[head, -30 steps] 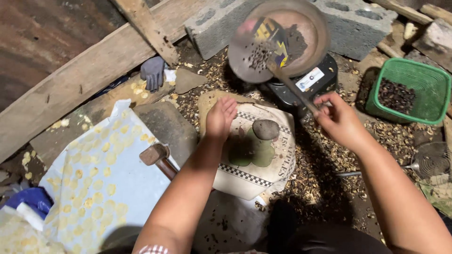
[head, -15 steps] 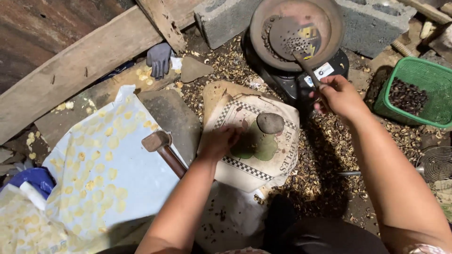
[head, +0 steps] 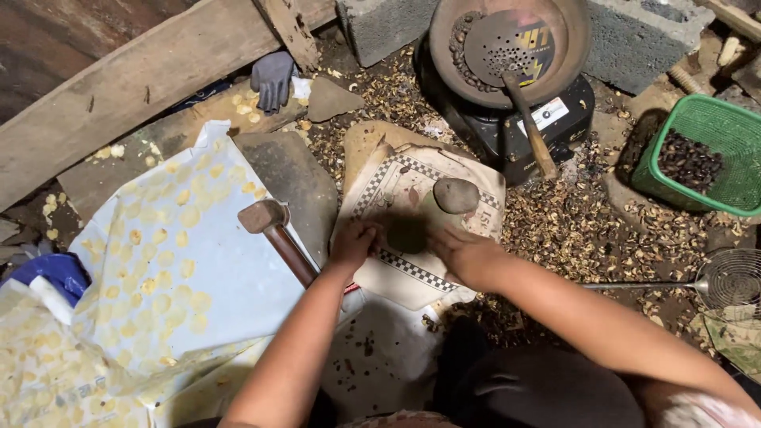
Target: The person sits on the floor and processes cassava. They use a stone pestle to crush cassava pieces on a patterned cloth, then use a hammer to flatten the crushed pieces on a white sheet. They also stir dark material in a pan on a portable stove with a slotted spoon.
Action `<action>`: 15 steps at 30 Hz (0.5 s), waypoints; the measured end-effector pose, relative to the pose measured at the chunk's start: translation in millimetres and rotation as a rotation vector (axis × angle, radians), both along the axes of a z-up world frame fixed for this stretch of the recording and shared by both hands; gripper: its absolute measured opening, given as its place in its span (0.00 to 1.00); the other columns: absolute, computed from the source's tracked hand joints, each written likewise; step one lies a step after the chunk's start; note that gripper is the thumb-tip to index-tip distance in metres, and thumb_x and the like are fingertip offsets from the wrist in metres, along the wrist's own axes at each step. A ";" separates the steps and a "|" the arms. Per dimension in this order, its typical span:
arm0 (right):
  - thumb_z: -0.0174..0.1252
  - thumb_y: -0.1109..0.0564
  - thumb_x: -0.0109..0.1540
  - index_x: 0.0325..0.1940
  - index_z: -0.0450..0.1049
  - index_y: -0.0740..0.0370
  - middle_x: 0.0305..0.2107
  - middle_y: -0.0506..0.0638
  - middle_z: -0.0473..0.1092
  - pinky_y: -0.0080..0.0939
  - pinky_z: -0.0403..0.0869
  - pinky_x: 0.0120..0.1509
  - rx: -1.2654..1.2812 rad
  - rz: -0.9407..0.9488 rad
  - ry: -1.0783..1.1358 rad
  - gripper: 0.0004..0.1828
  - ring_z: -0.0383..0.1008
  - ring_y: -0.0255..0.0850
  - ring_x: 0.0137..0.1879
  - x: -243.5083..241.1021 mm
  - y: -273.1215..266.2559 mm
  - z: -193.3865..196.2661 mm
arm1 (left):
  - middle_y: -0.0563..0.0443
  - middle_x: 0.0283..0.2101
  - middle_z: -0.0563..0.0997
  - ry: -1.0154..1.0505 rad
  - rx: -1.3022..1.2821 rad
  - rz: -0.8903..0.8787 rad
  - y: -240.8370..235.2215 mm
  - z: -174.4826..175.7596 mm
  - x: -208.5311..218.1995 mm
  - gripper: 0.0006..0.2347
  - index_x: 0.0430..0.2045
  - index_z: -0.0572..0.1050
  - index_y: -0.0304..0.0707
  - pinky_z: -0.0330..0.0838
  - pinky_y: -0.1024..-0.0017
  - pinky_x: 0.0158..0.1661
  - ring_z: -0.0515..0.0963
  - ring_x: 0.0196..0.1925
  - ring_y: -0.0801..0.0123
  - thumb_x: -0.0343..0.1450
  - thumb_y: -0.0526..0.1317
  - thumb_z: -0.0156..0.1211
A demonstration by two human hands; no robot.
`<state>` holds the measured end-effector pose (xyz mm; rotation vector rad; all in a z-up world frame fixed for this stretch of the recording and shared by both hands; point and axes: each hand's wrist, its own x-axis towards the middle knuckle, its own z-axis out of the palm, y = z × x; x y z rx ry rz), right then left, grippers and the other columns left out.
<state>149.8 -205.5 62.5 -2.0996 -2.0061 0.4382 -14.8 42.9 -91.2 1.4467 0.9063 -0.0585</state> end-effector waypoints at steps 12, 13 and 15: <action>0.66 0.44 0.58 0.69 0.64 0.41 0.59 0.55 0.62 0.55 0.79 0.59 -0.027 -0.574 0.057 0.36 0.69 0.58 0.64 60.4 12.2 -55.2 | 0.49 0.39 0.81 0.027 0.686 -0.551 -62.5 75.8 41.7 0.08 0.41 0.81 0.54 0.76 0.60 0.51 0.82 0.49 0.55 0.75 0.48 0.56; 0.68 0.41 0.56 0.68 0.65 0.38 0.56 0.55 0.66 0.55 0.79 0.60 -0.040 -0.672 0.155 0.36 0.73 0.58 0.61 62.2 10.6 -57.6 | 0.51 0.36 0.81 0.006 0.779 -0.567 -65.9 71.6 47.3 0.08 0.40 0.81 0.56 0.77 0.62 0.48 0.83 0.47 0.57 0.75 0.47 0.54; 0.61 0.41 0.61 0.66 0.67 0.37 0.54 0.59 0.69 0.58 0.77 0.61 -0.050 -0.780 0.315 0.29 0.74 0.61 0.59 43.9 4.8 -12.9 | 0.50 0.37 0.80 -0.057 0.903 -0.587 -74.1 -11.2 54.3 0.08 0.40 0.81 0.55 0.77 0.65 0.47 0.82 0.46 0.58 0.75 0.47 0.55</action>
